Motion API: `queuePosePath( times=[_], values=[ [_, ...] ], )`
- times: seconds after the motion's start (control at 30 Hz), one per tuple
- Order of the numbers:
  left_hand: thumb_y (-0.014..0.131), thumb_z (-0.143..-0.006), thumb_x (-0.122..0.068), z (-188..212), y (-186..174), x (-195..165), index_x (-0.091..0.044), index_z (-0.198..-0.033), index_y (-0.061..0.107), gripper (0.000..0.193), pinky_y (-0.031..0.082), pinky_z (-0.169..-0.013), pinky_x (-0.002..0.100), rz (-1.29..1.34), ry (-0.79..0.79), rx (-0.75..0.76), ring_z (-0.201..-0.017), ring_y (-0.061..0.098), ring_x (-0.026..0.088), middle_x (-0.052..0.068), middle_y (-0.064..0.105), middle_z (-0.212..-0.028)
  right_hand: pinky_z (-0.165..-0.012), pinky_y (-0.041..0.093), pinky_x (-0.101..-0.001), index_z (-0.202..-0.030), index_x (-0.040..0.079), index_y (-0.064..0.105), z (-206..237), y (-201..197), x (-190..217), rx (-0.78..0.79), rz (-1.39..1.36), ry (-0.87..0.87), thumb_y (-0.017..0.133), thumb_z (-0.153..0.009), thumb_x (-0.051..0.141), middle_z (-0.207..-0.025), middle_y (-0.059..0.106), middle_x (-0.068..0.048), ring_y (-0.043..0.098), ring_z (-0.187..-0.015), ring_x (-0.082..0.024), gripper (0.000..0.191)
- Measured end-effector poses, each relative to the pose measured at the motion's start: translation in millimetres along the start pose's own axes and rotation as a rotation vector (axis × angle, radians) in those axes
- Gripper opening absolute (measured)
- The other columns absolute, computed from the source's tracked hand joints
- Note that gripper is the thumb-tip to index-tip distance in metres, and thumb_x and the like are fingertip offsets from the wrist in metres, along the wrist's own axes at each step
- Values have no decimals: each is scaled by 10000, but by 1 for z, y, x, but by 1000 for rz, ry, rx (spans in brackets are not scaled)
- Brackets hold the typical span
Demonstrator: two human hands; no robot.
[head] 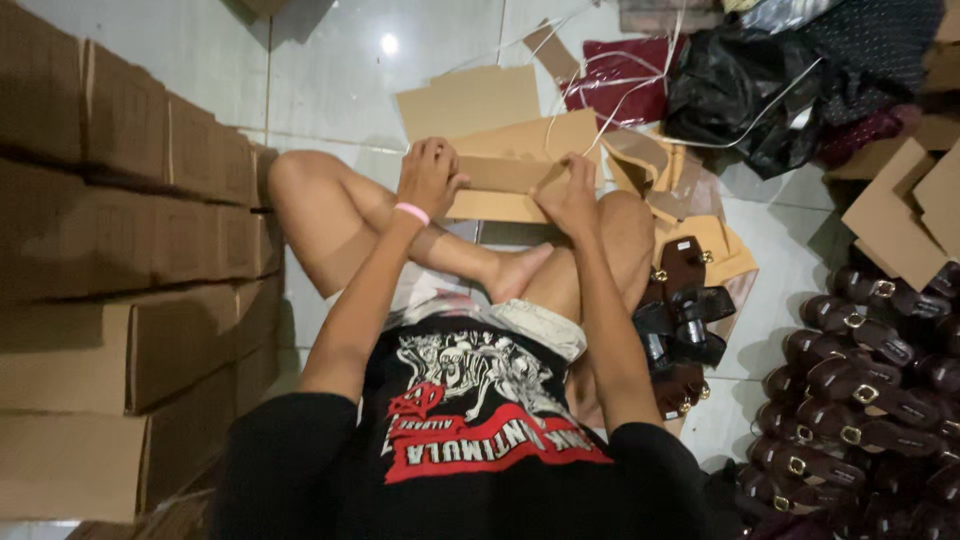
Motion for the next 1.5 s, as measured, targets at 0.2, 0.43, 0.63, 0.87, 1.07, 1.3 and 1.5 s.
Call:
queuePosePath(
  times=[0.2, 0.43, 0.63, 0.87, 1.07, 1.3, 1.5],
  values=[
    [760, -870, -170, 12, -4, 37, -111, -1320, 579, 489, 407, -1199, 494, 321, -52, -431, -1386, 483, 374, 161, 545, -1410, -1043, 492, -389, -1304, 57, 489, 9, 5, -39, -58, -367, 209, 902, -809, 268, -1369, 420, -176, 468, -1289, -315, 678],
    [630, -1004, -477, -6, -13, 97, -160, -1562, 275, 734, 413, -1127, 404, 1504, -587, -201, -1349, 469, 259, 144, 461, -1471, -1005, 571, -380, -1165, 74, 485, 19, -39, 36, -127, -261, -119, 986, -735, 173, -1422, 285, -178, 390, -1349, -320, 667],
    [529, -1115, -436, -72, -51, 81, -45, -1361, 625, 472, 446, -1069, 368, 940, -330, -343, -1225, 584, 281, 166, 656, -1292, -957, 539, -442, -1192, 131, 675, -11, -14, 54, 21, 305, -264, 924, -656, 179, -1464, 442, -173, 538, -1200, -379, 594],
    [427, -1120, -402, -70, -77, 93, 10, -1006, 689, 501, 508, -750, 451, 435, -406, -687, -788, 599, 403, 250, 689, -898, -1047, 507, -453, -1201, 111, 692, -16, -6, 1, -132, -148, -100, 769, -903, 246, -1366, 623, -101, 603, -1212, -353, 336],
    [421, -1134, -293, -63, -95, 98, 32, -947, 627, 428, 486, -689, 455, 444, -352, -721, -690, 529, 393, 252, 616, -780, -936, 500, -493, -1238, 58, 674, -40, -27, 10, -97, 291, -146, 756, -814, 200, -1265, 618, -208, 594, -1099, -412, 455],
    [519, -1051, -71, -33, -48, 84, 30, -1095, 603, 138, 509, -804, 483, 394, -339, -453, -879, 620, 458, 273, 645, -951, -884, 510, -521, -1077, 96, 676, -75, -3, -23, 211, 464, 70, 726, -928, 304, -1095, 695, -162, 659, -1042, -374, 260],
    [536, -910, 23, -18, -13, 71, 104, -1405, 410, 517, 435, -1089, 459, 385, -187, -411, -1241, 532, 481, 305, 528, -1345, -1030, 489, -428, -1261, -8, 581, -105, -266, -78, -945, -413, 83, 663, -1049, 365, -1265, 663, -187, 624, -1146, -301, 437]
  ],
)
Point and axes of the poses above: each hand's wrist, its own z-axis away from the middle knuckle, its own y-axis out of the palm, x = y × z, the point moved 8 cm from there along -z, towards the middle knuckle
